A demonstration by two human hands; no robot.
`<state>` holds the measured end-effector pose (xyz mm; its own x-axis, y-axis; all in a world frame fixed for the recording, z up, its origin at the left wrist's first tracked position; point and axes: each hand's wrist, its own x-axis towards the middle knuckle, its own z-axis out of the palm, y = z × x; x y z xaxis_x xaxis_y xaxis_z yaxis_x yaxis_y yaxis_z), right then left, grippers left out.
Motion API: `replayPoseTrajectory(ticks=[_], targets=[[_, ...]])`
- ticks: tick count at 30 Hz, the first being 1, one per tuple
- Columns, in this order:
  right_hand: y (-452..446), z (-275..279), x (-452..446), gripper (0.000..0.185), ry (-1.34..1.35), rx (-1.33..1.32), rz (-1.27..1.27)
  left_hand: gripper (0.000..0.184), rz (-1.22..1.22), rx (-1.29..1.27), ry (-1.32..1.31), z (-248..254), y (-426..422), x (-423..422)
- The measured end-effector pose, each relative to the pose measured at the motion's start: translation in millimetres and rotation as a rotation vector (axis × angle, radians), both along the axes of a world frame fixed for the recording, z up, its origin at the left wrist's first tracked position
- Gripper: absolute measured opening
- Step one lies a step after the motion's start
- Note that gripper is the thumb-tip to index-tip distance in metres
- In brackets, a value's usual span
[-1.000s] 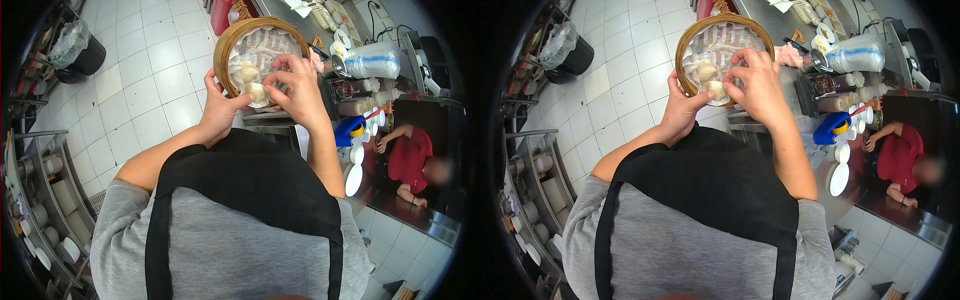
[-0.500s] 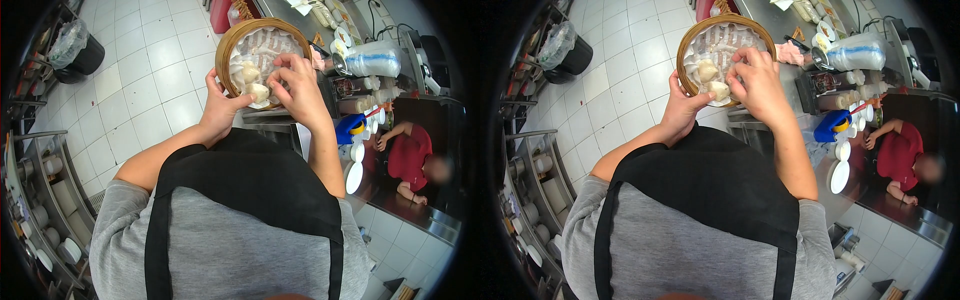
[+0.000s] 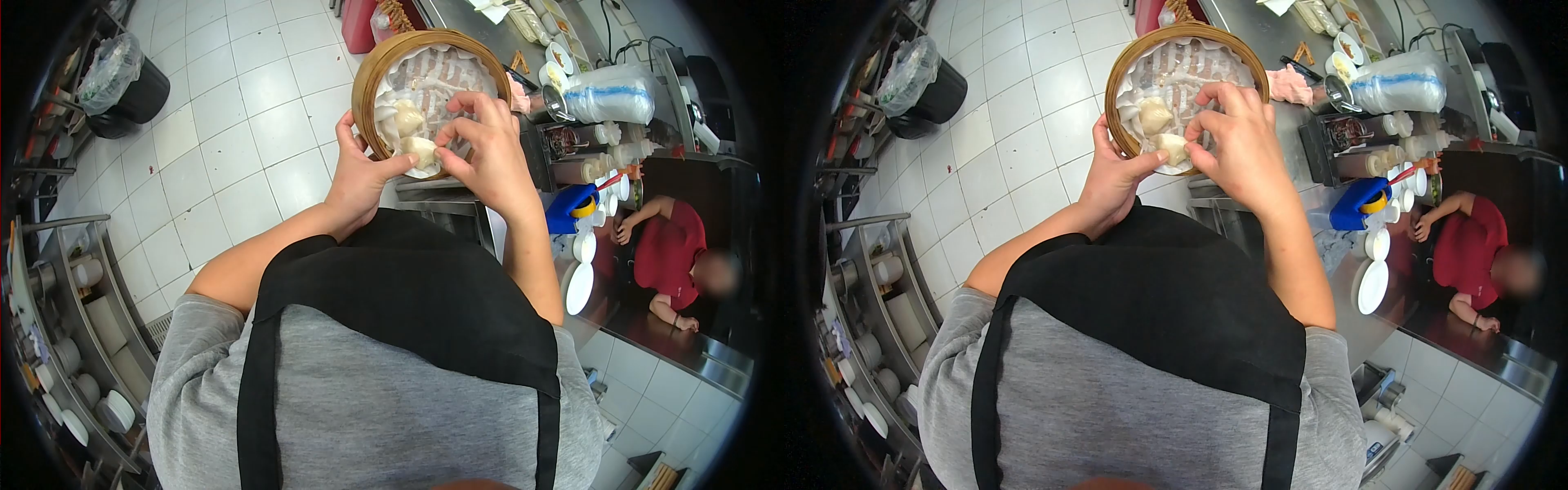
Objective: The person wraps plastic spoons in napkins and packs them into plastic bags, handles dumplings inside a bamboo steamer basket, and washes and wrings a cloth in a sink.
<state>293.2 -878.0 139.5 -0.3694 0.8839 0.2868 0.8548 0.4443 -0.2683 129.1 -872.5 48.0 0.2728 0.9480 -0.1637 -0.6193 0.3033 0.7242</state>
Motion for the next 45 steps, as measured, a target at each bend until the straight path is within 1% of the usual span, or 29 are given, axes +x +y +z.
replayPoseTrajectory(ticks=[5, 13, 16, 19, 22, 25, 28, 34, 37, 40, 45], targets=[[0.8, -1.5, -1.5, 0.011, -0.017, 0.015, 0.001, 0.089, -0.001, 0.030, 0.028, 0.6, -0.5, 0.1], [-2.6, 4.3, -4.5, 0.015, -0.028, -0.006, -0.020, 0.088, -0.012, 0.020, 0.004, -2.5, 0.5, -1.8], [-3.2, 5.5, -2.5, 0.011, 0.019, -0.005, -0.038, 0.088, -0.016, 0.023, -0.006, -2.2, 1.1, -1.9], [0.0, 1.8, 0.9, 0.015, 0.120, 0.031, 0.014, 0.088, -0.025, 0.027, -0.020, -1.9, 1.4, -2.1], [-1.1, 3.4, -2.9, 0.019, 0.535, -0.165, 0.004, 0.089, -0.038, 0.023, -0.022, -0.9, 1.5, -2.3], [-1.1, -3.7, 0.0, 0.021, 0.485, -0.161, 0.018, 0.090, -0.052, 0.011, -0.035, -1.5, 1.4, -2.0], [-2.8, -2.7, -0.4, 0.023, 0.386, -0.146, -0.029, 0.090, -0.070, -0.012, -0.052, -0.6, 1.4, -2.0], [-4.9, -2.9, -0.3, 0.030, 0.341, -0.164, -0.039, 0.089, -0.082, -0.034, -0.050, -0.1, 2.3, -1.8], [-4.1, -7.1, -0.4, 0.033, 0.362, -0.167, -0.047, 0.090, -0.079, -0.039, -0.045, -0.3, 2.6, -1.4], [-4.2, -7.0, -1.2, 0.036, 0.312, -0.189, -0.061, 0.091, -0.074, -0.032, -0.032, 0.0, 2.5, -0.8], [-3.0, -9.5, -3.0, 0.034, 0.378, -0.178, -0.098, 0.092, -0.071, -0.026, -0.017, -0.3, 2.4, -0.7]])
